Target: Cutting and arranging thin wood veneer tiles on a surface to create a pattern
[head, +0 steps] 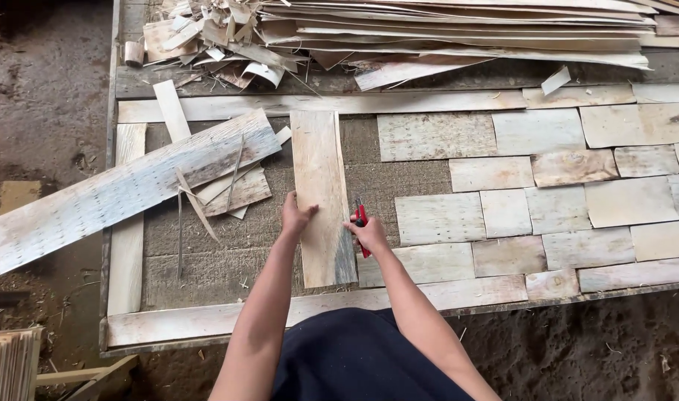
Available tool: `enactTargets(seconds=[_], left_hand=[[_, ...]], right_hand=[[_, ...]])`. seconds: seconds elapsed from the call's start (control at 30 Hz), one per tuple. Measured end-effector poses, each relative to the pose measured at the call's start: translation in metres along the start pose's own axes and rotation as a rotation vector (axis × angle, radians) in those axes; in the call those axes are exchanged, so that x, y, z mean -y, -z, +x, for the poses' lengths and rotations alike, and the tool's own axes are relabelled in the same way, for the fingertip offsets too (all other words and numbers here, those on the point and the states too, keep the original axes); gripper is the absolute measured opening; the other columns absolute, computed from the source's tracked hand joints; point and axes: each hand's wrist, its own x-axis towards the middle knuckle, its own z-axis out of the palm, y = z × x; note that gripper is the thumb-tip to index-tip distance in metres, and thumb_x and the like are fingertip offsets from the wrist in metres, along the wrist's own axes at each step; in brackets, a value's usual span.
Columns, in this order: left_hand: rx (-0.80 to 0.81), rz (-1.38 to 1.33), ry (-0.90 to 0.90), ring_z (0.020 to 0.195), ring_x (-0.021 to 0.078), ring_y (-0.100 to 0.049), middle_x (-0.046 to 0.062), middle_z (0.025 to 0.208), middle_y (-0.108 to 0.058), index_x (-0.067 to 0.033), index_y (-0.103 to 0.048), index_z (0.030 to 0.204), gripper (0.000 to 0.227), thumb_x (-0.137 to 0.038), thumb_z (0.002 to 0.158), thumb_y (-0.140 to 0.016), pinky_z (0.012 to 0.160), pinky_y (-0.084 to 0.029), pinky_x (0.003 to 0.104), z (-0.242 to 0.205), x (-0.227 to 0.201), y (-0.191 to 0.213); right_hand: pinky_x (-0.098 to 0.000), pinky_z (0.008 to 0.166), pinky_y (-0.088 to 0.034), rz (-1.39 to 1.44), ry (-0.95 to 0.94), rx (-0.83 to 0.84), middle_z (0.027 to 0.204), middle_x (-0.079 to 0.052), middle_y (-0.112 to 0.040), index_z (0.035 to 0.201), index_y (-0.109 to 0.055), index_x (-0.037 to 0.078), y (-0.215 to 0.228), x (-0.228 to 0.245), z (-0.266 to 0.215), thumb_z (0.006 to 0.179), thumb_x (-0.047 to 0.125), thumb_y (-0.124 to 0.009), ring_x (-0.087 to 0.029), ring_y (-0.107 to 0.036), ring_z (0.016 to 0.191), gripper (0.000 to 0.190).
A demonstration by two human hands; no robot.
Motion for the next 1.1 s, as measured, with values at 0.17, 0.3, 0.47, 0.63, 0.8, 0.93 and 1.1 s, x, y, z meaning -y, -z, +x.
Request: enactTargets(seconds=[0.17, 0.3, 0.47, 0.63, 0.8, 0.93, 1.1], left_hand=[[-0.072, 0.550, 0.065, 0.126, 0.0322, -0.061, 0.008, 0.129, -0.064, -0.0261, -0.046, 0.147, 0.089, -0.034, 0.072, -0.094, 0.107, -0.050, 0.052, 0.026, 0.023, 0.000], [-0.095, 0.859, -0.019, 0.135, 0.0372, -0.046, 0.008, 0.145, -0.042, -0.0215, -0.042, 0.151, 0.087, -0.029, 0.078, -0.089, 0.108, -0.047, 0.058, -0.025, -0.035, 0.004], [0.175, 1.139, -0.190, 0.155, 0.0386, -0.016, 0.009, 0.168, -0.018, -0.0344, -0.035, 0.159, 0.100, -0.041, 0.075, -0.089, 0.121, -0.027, 0.061, -0.059, -0.066, 0.006], [0.240, 1.168, -0.162, 0.156, 0.0406, -0.009, 0.008, 0.171, -0.010, -0.0322, -0.039, 0.157, 0.092, -0.036, 0.079, -0.087, 0.123, -0.022, 0.062, -0.064, -0.066, 0.006], [0.230, 1.142, -0.181, 0.156, 0.0425, -0.008, 0.008, 0.172, -0.008, -0.0327, -0.039, 0.157, 0.096, -0.036, 0.074, -0.089, 0.122, -0.023, 0.064, -0.060, -0.060, 0.008], [0.234, 1.128, -0.174, 0.156, 0.0414, -0.009, 0.007, 0.172, -0.008, -0.0316, -0.040, 0.156, 0.096, -0.035, 0.074, -0.089, 0.122, -0.024, 0.063, -0.061, -0.061, 0.008], [0.228, 1.128, -0.169, 0.157, 0.0406, -0.007, 0.006, 0.172, -0.006, -0.0316, -0.040, 0.157, 0.096, -0.034, 0.074, -0.089, 0.123, -0.024, 0.062, -0.058, -0.053, 0.006]], right_hand=[[-0.0269, 0.043, -0.062, -0.181, -0.084, -0.024, 0.073, -0.007, -0.077, 0.100, -0.079, 0.015, -0.009, -0.011, 0.034, 0.085, 0.028, -0.080, -0.020, -0.073, 0.050, 0.020], [-0.0295, 0.051, -0.060, -0.259, -0.063, -0.025, 0.076, -0.007, -0.076, 0.103, -0.073, 0.012, -0.016, -0.031, 0.083, 0.090, 0.031, -0.075, -0.020, -0.072, 0.053, 0.023], [-0.0384, 0.066, -0.064, -0.479, -0.004, 0.034, 0.090, -0.011, -0.077, 0.111, -0.064, 0.008, -0.027, 0.043, 0.092, 0.093, 0.031, -0.060, -0.025, -0.076, 0.065, 0.030], [-0.0508, 0.084, -0.060, -0.666, 0.050, 0.025, 0.107, -0.019, -0.075, 0.119, -0.063, 0.008, -0.037, 0.077, 0.112, 0.093, 0.036, -0.053, -0.036, -0.074, 0.093, 0.040], [-0.0527, 0.094, -0.056, -0.708, 0.022, 0.044, 0.112, -0.022, -0.073, 0.120, -0.063, 0.007, -0.047, 0.111, 0.103, 0.092, 0.037, -0.052, -0.040, -0.072, 0.105, 0.043], [-0.0506, 0.083, -0.060, -0.697, 0.018, 0.043, 0.104, -0.023, -0.073, 0.117, -0.063, 0.002, -0.052, 0.091, 0.123, 0.093, 0.035, -0.053, -0.037, -0.075, 0.080, 0.042], [-0.0521, 0.086, -0.059, -0.693, 0.011, 0.036, 0.105, -0.022, -0.074, 0.115, -0.066, 0.003, -0.055, 0.091, 0.121, 0.092, 0.035, -0.054, -0.037, -0.076, 0.084, 0.041]])
